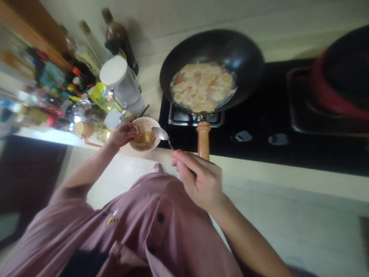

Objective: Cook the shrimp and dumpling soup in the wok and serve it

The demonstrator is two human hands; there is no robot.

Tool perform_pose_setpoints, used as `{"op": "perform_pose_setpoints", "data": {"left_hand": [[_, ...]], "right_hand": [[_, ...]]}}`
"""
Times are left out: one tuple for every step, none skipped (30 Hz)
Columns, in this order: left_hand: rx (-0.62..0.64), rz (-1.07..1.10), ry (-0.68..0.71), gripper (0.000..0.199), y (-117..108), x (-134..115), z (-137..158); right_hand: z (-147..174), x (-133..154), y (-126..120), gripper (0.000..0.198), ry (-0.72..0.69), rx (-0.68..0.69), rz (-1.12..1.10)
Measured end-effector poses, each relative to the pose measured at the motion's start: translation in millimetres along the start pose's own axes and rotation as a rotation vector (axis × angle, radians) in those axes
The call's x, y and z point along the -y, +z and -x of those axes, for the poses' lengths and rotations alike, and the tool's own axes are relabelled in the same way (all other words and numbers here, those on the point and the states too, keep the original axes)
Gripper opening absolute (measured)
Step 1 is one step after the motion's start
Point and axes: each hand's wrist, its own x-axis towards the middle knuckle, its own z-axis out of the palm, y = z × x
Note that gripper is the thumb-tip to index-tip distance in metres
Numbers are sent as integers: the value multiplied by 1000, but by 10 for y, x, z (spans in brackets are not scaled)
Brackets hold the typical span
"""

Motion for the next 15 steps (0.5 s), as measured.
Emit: {"op": "perform_pose_setpoints", "data": {"left_hand": [[-52,-156,18,18,-8,9,-9],[-97,-318,56,15,-14,17,-18],[-129,-473,113,13,-19,23,-26],[-147,-606,184,12,-22,25,-31],[-154,-710,254,12,-24,22,-33],[-156,-788,311,12,-23,13,-29],[-154,-846,344,11,-19,-8,-21],[-147,-888,354,11,-13,-43,-7],[-137,-915,353,10,-1,-96,10],[-123,-930,351,9,17,-172,27],[-103,-933,355,8,44,-274,42],[-72,-927,371,8,84,-400,48],[-38,-923,404,9,138,-549,40],[-6,-928,448,11,206,-716,11],[30,-946,507,13,289,-895,-43]], "right_hand": [[-11,3,13,28,-10,2,-1],[-21,5,25,27,-19,2,-1],[-28,5,36,27,-28,1,-2],[-31,4,45,27,-34,-2,-3],[-31,2,49,27,-38,-4,-2],[-26,0,49,28,-41,-8,-1],[-19,-2,40,28,-46,-13,0],[-10,-1,22,29,-49,-19,2],[2,4,-7,29,-45,-26,4],[15,13,-50,30,-35,-33,8],[31,27,-106,32,-20,-44,13],[49,47,-174,34,-4,-62,23],[71,70,-254,35,10,-86,43],[100,95,-341,37,20,-116,79],[136,118,-432,39,28,-147,126]]}}
